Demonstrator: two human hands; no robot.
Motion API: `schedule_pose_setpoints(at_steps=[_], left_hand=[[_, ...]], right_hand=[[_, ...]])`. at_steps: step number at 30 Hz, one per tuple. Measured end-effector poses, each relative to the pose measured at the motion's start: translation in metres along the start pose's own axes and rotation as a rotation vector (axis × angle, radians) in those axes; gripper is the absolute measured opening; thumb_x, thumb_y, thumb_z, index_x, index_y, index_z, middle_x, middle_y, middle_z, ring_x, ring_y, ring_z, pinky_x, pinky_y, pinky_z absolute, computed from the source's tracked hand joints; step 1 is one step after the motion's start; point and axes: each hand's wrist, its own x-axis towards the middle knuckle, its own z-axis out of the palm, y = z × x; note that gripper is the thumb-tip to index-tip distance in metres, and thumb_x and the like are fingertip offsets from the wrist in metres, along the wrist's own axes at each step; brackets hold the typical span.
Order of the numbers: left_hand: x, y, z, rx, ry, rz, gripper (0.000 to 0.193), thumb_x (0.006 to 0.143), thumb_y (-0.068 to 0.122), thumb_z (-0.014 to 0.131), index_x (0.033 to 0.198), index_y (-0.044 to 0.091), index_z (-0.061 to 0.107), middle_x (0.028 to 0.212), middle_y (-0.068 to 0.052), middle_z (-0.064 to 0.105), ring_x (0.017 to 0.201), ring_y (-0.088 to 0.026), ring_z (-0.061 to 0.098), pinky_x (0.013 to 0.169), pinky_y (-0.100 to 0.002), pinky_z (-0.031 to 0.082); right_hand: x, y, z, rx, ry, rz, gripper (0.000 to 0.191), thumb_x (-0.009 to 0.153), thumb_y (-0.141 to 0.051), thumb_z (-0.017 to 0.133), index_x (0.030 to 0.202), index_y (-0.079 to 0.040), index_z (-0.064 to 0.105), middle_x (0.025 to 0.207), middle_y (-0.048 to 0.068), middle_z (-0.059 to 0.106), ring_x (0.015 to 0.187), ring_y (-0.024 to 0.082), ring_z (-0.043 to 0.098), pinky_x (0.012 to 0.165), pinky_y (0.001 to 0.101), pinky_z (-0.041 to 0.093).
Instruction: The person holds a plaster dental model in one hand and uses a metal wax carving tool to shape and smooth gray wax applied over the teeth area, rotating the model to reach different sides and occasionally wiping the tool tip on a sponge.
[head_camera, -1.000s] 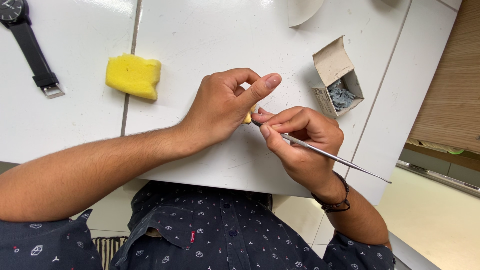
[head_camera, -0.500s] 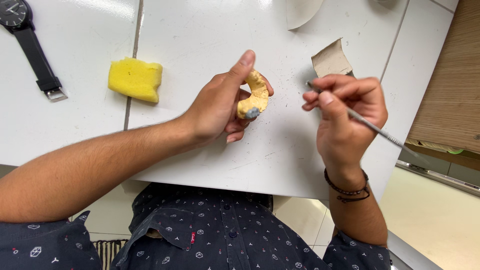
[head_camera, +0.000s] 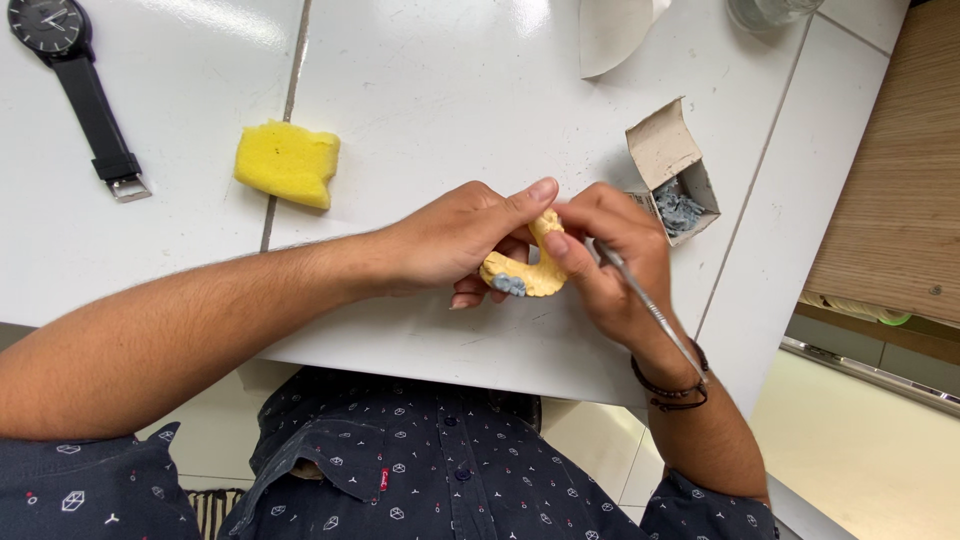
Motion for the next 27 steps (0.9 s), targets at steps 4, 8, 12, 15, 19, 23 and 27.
schedule_pose_setpoints(at_steps=[4, 8, 12, 15, 19, 23, 27], left_hand=[[0.004, -0.003, -0.001, 0.099, 0.079, 0.081, 0.075, 0.103, 0.059, 0.041, 0.087, -0.004, 0.077, 0.058, -0.006, 0.063, 0.044, -0.011, 0.059, 0.04, -0.027, 0.055], [0.004, -0.001, 0.001, 0.056, 0.14, 0.207, 0.055, 0.105, 0.047, 0.044, 0.115, 0.003, 0.075, 0.073, -0.007, 0.069, 0.057, -0.01, 0.068, 0.057, -0.026, 0.062], [-0.002, 0.002, 0.004, 0.007, 0.139, 0.387, 0.044, 0.108, 0.032, 0.052, 0.138, 0.003, 0.065, 0.105, -0.009, 0.071, 0.087, -0.01, 0.072, 0.082, -0.028, 0.068], [-0.005, 0.005, 0.007, 0.025, 0.173, 0.397, 0.039, 0.107, 0.023, 0.055, 0.14, 0.005, 0.063, 0.118, -0.008, 0.074, 0.095, -0.011, 0.073, 0.09, -0.028, 0.065], [-0.01, 0.009, 0.008, 0.046, 0.222, 0.381, 0.036, 0.105, 0.019, 0.057, 0.137, 0.004, 0.065, 0.118, -0.008, 0.074, 0.094, -0.012, 0.074, 0.087, -0.028, 0.064], [-0.012, 0.014, 0.007, 0.056, 0.232, 0.434, 0.034, 0.106, 0.019, 0.057, 0.134, 0.002, 0.067, 0.119, -0.009, 0.073, 0.096, -0.012, 0.074, 0.087, -0.028, 0.065], [-0.013, 0.015, 0.007, 0.063, 0.251, 0.436, 0.032, 0.106, 0.019, 0.058, 0.131, 0.001, 0.069, 0.114, -0.009, 0.074, 0.093, -0.013, 0.075, 0.084, -0.027, 0.064]], right_hand=[[-0.007, 0.001, 0.007, -0.055, 0.098, -0.028, 0.014, 0.101, -0.013, 0.075, 0.107, -0.001, 0.075, 0.086, 0.006, 0.067, 0.073, 0.011, 0.061, 0.063, 0.0234, 0.046], [-0.009, 0.004, 0.004, -0.074, 0.258, -0.068, 0.013, 0.104, -0.01, 0.075, 0.106, 0.002, 0.071, 0.093, 0.008, 0.068, 0.075, 0.01, 0.065, 0.065, 0.0205, 0.053], [-0.012, 0.008, -0.003, 0.134, 0.388, 0.068, 0.018, 0.107, -0.013, 0.073, 0.109, 0.005, 0.067, 0.093, 0.007, 0.07, 0.075, 0.009, 0.065, 0.068, 0.0199, 0.054], [-0.011, 0.014, -0.008, 0.32, 0.378, 0.141, 0.02, 0.108, -0.014, 0.07, 0.111, 0.005, 0.067, 0.091, 0.007, 0.071, 0.076, 0.01, 0.068, 0.068, 0.0223, 0.057], [-0.01, 0.017, -0.011, 0.426, 0.3, 0.155, 0.021, 0.107, -0.014, 0.069, 0.111, 0.006, 0.066, 0.096, 0.009, 0.072, 0.081, 0.012, 0.071, 0.069, 0.0242, 0.06], [-0.012, 0.015, -0.012, 0.48, 0.238, 0.137, 0.021, 0.107, -0.014, 0.069, 0.112, 0.005, 0.063, 0.099, 0.012, 0.073, 0.085, 0.015, 0.073, 0.07, 0.0265, 0.063], [-0.013, 0.014, -0.012, 0.499, 0.208, 0.161, 0.022, 0.105, -0.015, 0.07, 0.111, 0.004, 0.061, 0.096, 0.013, 0.073, 0.083, 0.015, 0.074, 0.068, 0.0271, 0.064]])
